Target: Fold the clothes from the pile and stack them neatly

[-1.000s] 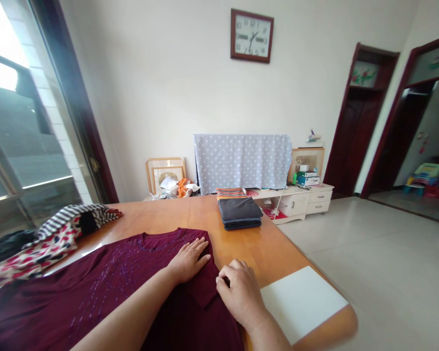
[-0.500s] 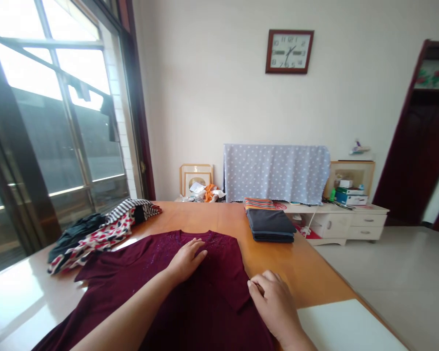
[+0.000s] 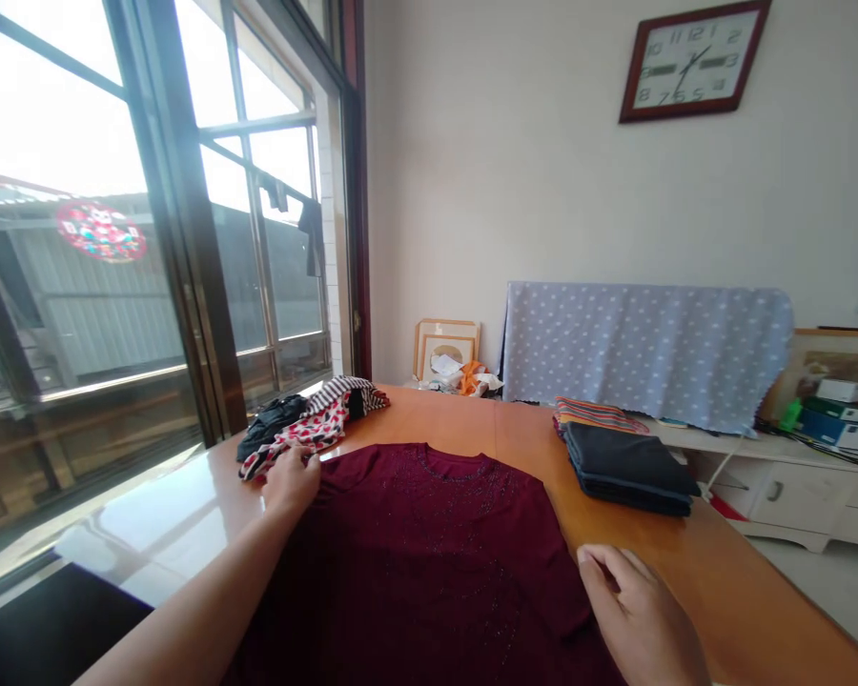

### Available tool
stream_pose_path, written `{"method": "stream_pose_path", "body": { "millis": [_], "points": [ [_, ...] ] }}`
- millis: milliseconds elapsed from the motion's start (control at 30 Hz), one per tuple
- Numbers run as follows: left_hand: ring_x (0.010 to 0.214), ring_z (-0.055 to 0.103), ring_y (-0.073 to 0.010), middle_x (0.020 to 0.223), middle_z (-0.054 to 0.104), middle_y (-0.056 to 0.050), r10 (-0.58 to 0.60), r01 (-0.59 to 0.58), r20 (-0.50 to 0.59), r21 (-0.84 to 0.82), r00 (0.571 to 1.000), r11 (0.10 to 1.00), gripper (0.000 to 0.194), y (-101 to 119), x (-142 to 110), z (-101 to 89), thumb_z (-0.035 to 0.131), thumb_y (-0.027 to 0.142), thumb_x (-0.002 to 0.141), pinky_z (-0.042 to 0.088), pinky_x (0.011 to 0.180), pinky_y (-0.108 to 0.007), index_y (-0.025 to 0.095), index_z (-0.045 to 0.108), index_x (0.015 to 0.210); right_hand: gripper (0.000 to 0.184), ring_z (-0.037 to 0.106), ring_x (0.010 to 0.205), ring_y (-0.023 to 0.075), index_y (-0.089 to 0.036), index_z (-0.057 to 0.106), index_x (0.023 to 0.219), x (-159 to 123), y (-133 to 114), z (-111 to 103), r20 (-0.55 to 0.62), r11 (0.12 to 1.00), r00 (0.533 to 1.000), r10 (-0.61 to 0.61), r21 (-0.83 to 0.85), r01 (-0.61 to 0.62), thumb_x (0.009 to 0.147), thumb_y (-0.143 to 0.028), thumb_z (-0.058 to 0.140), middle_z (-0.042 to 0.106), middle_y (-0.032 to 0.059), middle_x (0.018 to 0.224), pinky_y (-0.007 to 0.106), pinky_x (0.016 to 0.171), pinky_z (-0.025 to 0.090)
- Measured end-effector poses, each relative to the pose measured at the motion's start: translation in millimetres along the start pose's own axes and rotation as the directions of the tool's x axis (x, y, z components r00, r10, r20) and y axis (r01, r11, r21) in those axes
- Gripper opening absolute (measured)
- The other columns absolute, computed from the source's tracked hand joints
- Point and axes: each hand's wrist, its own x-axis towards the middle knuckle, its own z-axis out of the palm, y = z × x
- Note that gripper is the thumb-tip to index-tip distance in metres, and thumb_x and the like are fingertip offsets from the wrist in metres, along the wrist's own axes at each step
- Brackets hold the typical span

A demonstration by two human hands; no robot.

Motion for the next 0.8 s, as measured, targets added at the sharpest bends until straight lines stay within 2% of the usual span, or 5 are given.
{"method": "stream_pose_path", "body": {
  "millis": [167, 433, 600, 733, 800],
  "points": [
    [0.115, 0.058, -0.0382, 0.127, 0.061, -0.018, -0.162, 0.159, 0.018, 0.091, 0.987, 0.983, 0.045, -32.2, 16.9, -9.9, 0.048, 0.05, 0.084, 0.047, 0.09, -0.05, 0.022, 0.062, 0.117, 0.037, 0.066, 0.095, 0.025, -0.03, 0.069, 0.092, 20.3, -40.6, 9.7, 0.021, 0.997, 0.999, -0.025, 0.079, 0.023, 0.088, -0.058, 0.045, 0.073, 0.0053, 0.102, 0.031, 0.078, 0.049],
    [0.115, 0.058, -0.0435, 0.127, 0.061, -0.022, -0.27, 0.253, 0.121, 0.141, 0.955, 0.957, 0.068, -41.6, 16.8, -8.1, 0.057, 0.067, 0.07, 0.046, 0.09, -0.057, 0.02, 0.06, 0.118, 0.039, 0.066, 0.078, 0.0222, -0.027, 0.068, 0.083, 51.2, -75.2, 56.4, 0.123, 0.996, 0.991, -0.049, 0.086, 0.039, 0.09, -0.052, 0.04, 0.073, 0.003, 0.085, 0.028, 0.067, 0.045],
    [0.114, 0.059, -0.0461, 0.12, 0.067, -0.02, -0.22, 0.201, 0.233, 0.102, 0.947, 0.974, 0.049, -49.2, 18.9, -6.5, 0.061, 0.051, 0.071, 0.043, 0.088, -0.059, 0.025, 0.065, 0.112, 0.032, 0.062, 0.066, 0.0203, -0.027, 0.067, 0.071, 47.3, -80.4, 79.1, 0.184, 0.999, 0.982, -0.04, 0.009, 0.039, 0.087, -0.043, 0.044, 0.069, 0.0025, 0.073, 0.028, 0.06, 0.04],
    [0.111, 0.06, -0.0465, 0.116, 0.068, -0.019, -0.166, 0.159, 0.218, 0.052, 0.962, 0.986, 0.036, -52.2, 20.1, -5.3, 0.06, 0.041, 0.072, 0.043, 0.087, -0.06, 0.024, 0.069, 0.102, 0.029, 0.061, 0.066, 0.0188, -0.025, 0.067, 0.073, 42.0, -79.8, 89.2, 0.234, 0.998, 0.972, -0.035, -0.036, 0.045, 0.088, -0.04, 0.046, 0.068, 0.0033, 0.075, 0.027, 0.06, 0.037],
    [0.105, 0.064, -0.0419, 0.111, 0.07, -0.019, -0.099, 0.099, 0.205, 0.012, 0.974, 0.995, 0.034, -50.7, 19.7, -4.4, 0.058, 0.04, 0.074, 0.047, 0.084, -0.054, 0.022, 0.068, 0.102, 0.028, 0.061, 0.068, 0.0186, -0.025, 0.067, 0.075, 44.4, -79.4, 91.9, 0.276, 0.997, 0.96, -0.039, -0.054, 0.057, 0.088, -0.04, 0.047, 0.067, 0.0037, 0.076, 0.026, 0.061, 0.036]
  ]
}}
